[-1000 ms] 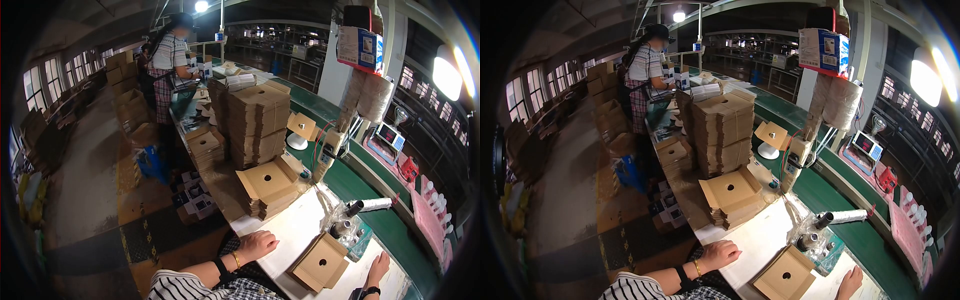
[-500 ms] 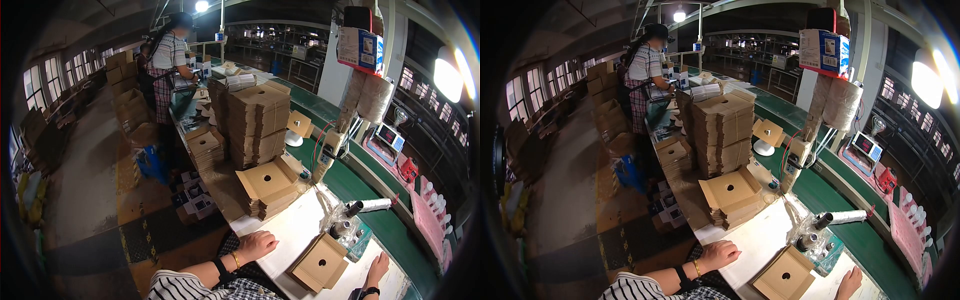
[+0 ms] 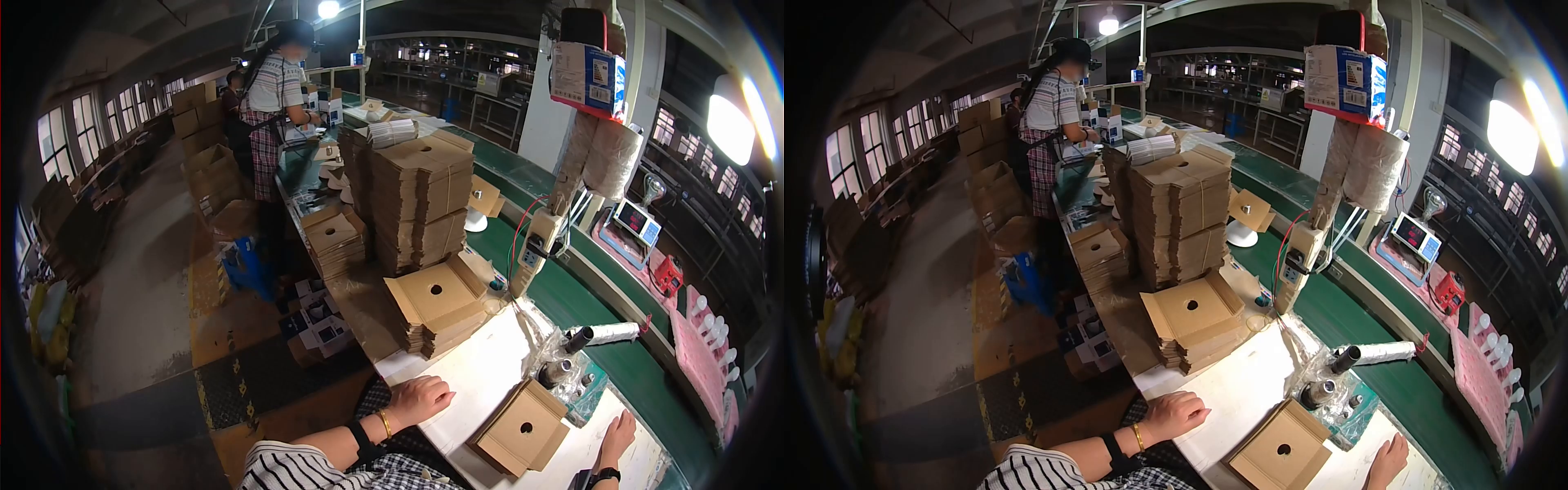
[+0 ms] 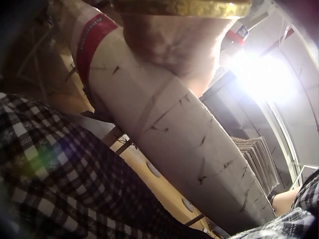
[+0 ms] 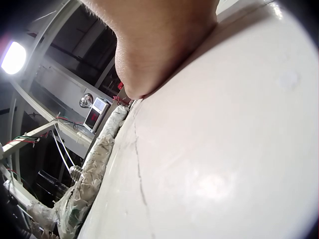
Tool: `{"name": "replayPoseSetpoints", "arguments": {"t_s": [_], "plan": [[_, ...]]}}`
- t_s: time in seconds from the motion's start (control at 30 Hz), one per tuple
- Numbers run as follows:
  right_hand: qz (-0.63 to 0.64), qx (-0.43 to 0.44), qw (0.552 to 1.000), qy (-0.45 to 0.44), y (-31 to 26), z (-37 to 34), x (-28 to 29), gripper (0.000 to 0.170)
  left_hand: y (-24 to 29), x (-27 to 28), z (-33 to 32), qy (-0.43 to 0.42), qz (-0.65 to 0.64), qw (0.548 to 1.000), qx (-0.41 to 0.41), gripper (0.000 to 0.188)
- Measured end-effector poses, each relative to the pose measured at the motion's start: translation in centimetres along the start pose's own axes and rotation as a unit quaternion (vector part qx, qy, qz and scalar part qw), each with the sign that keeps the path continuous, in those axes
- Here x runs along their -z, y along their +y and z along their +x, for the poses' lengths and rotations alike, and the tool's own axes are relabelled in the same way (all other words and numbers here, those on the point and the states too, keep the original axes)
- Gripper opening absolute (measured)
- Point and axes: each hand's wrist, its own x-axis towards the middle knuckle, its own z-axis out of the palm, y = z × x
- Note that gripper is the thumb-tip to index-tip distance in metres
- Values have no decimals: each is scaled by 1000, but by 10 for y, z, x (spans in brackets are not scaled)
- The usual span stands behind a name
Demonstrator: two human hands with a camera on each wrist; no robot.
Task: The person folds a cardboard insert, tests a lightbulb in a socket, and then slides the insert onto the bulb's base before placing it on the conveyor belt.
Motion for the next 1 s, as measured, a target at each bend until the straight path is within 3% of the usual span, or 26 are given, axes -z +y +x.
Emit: {"name": "replayPoseSetpoints", "arguments": {"t_s": [0.13, 0.23, 1.0], "plan": [[-1, 3, 1000, 2, 5, 1, -5, 39, -2, -3, 1, 28, -4, 999, -15, 21], [-3, 8, 1000, 5, 10, 2, -8, 39, -1, 0, 0, -1, -4, 1000, -2, 19], [-6, 12, 1000, 11, 7, 1, -7, 38, -3, -1, 1, -2, -1, 1000, -11, 20]]}}
